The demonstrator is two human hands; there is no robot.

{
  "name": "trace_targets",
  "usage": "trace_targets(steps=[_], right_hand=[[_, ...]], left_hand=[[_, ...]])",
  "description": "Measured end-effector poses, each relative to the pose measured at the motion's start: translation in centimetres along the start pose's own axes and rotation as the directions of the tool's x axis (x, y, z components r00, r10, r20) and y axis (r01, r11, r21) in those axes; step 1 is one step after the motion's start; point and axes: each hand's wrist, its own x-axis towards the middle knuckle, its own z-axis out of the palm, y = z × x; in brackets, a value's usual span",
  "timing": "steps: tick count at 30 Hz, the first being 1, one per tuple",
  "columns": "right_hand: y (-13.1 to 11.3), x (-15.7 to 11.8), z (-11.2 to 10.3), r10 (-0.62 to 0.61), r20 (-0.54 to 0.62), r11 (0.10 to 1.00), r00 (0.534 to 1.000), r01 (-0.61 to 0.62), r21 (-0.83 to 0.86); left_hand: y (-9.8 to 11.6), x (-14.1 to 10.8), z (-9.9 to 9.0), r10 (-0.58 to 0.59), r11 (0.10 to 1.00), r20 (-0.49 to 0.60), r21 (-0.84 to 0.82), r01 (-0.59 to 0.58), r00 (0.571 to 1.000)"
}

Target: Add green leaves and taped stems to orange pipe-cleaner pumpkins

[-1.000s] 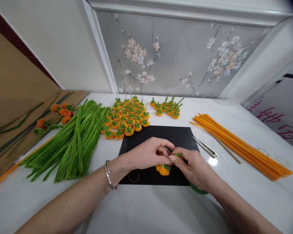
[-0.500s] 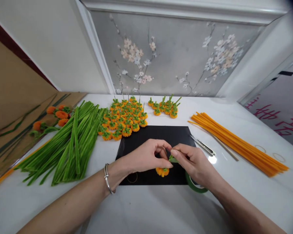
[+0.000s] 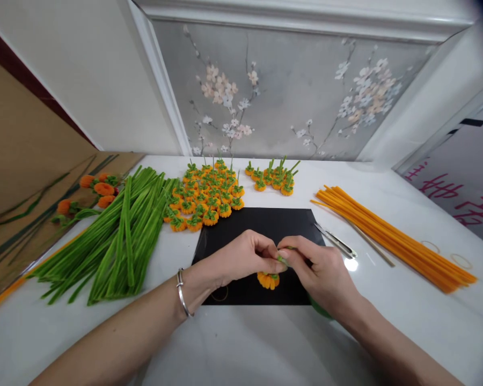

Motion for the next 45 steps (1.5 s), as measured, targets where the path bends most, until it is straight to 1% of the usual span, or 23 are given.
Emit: trace_targets(steps=[3, 8, 12, 14, 16, 20, 24, 26, 28, 29, 31, 32, 33, 34, 36, 37, 39, 42, 45], right_hand=[[0.3, 0.3, -0.3, 0.055, 0.036, 0.998, 0.998, -0.054, -0.020], [0.9, 0.7, -0.8, 0.155, 0.180, 0.983, 0.971, -0.170, 0.069], [1.2, 0.7, -1.0, 0.161, 0.241, 0.971, 0.957, -0.197, 0.134], [1.3, 0.7, -1.1, 0.132, 0.266, 0.975, 0.955, -0.174, 0.139], [1.3, 0.7, -1.2, 0.088, 0.274, 0.986, 0.958, -0.123, 0.115], [0.9, 0.8, -1.6, 0.047, 0.256, 0.997, 0.966, -0.060, 0.044], [0.5, 0.7, -2.1, 0.025, 0.229, 0.999, 0.973, -0.017, -0.035], [0.7, 0.7, -2.3, 0.028, 0.254, 0.998, 0.967, -0.015, -0.055], [1.0, 0.7, -2.4, 0.038, 0.286, 0.999, 0.957, -0.027, -0.042], [1.3, 0.8, -2.4, 0.034, 0.271, 0.999, 0.962, -0.025, -0.037], [1.6, 0.9, -2.3, 0.005, 0.177, 0.999, 0.984, 0.004, -0.050], [1.7, 1.0, -2.1, -0.019, 0.122, 0.997, 0.992, 0.028, -0.067], [1.8, 1.1, -1.9, -0.046, 0.092, 0.995, 0.995, 0.053, -0.084], [1.8, 1.2, -1.7, -0.070, 0.099, 0.993, 0.993, 0.079, -0.092], [1.6, 1.3, -1.2, -0.113, 0.172, 0.988, 0.979, 0.129, -0.086], [1.5, 1.3, -1.0, -0.133, 0.203, 0.985, 0.970, 0.151, -0.078], [1.3, 1.3, -0.7, -0.169, 0.220, 0.980, 0.961, 0.187, -0.064], [1.2, 1.3, -0.5, -0.191, 0.181, 0.979, 0.965, 0.201, -0.039], [0.9, 1.2, -0.7, -0.191, 0.137, 0.980, 0.972, 0.197, -0.030]], left_hand=[[-0.2, 0.1, 0.1, 0.008, 1.000, -0.042, -0.011, -0.008, 0.999], [-0.6, 0.2, -0.1, 0.074, 0.993, -0.095, 0.102, -0.064, 0.993], [-0.9, 0.3, -0.4, 0.087, 0.996, -0.101, 0.036, -0.084, 0.991], [-1.0, 0.2, -0.6, 0.083, 0.997, -0.095, -0.001, -0.084, 0.992], [-1.0, 0.2, -0.7, 0.075, 0.997, -0.082, -0.017, -0.077, 0.994], [-0.7, 0.2, -0.7, 0.045, 0.999, -0.053, -0.022, -0.046, 0.998], [-0.4, 0.3, -0.8, 0.038, 0.999, -0.066, -0.031, -0.040, 0.997], [-0.5, 0.3, -0.9, 0.051, 0.999, -0.073, 0.014, -0.050, 0.996], [-0.7, 0.3, -1.0, 0.074, 0.992, -0.095, 0.113, -0.063, 0.993], [-0.8, 0.3, -1.1, 0.088, 0.982, -0.109, 0.176, -0.068, 0.990], [-0.8, 0.3, -0.9, 0.124, 0.950, -0.129, 0.302, -0.080, 0.984], [-0.7, 0.2, -0.7, 0.144, 0.930, -0.132, 0.357, -0.088, 0.981], [-0.6, 0.2, -0.5, 0.164, 0.909, -0.130, 0.406, -0.099, 0.978], [-0.4, 0.1, -0.3, 0.186, 0.888, -0.124, 0.446, -0.112, 0.975], [-0.1, -0.1, 0.2, 0.213, 0.861, -0.118, 0.493, -0.129, 0.970], [0.1, -0.3, 0.3, 0.206, 0.861, -0.110, 0.493, -0.126, 0.972], [0.3, -0.5, 0.3, 0.142, 0.895, -0.062, 0.435, -0.101, 0.988], [0.6, -0.8, -0.3, 0.032, 0.965, 0.070, 0.257, -0.049, 0.997], [0.7, -0.8, -1.0, 0.027, 0.996, 0.175, 0.078, -0.041, 0.984]])
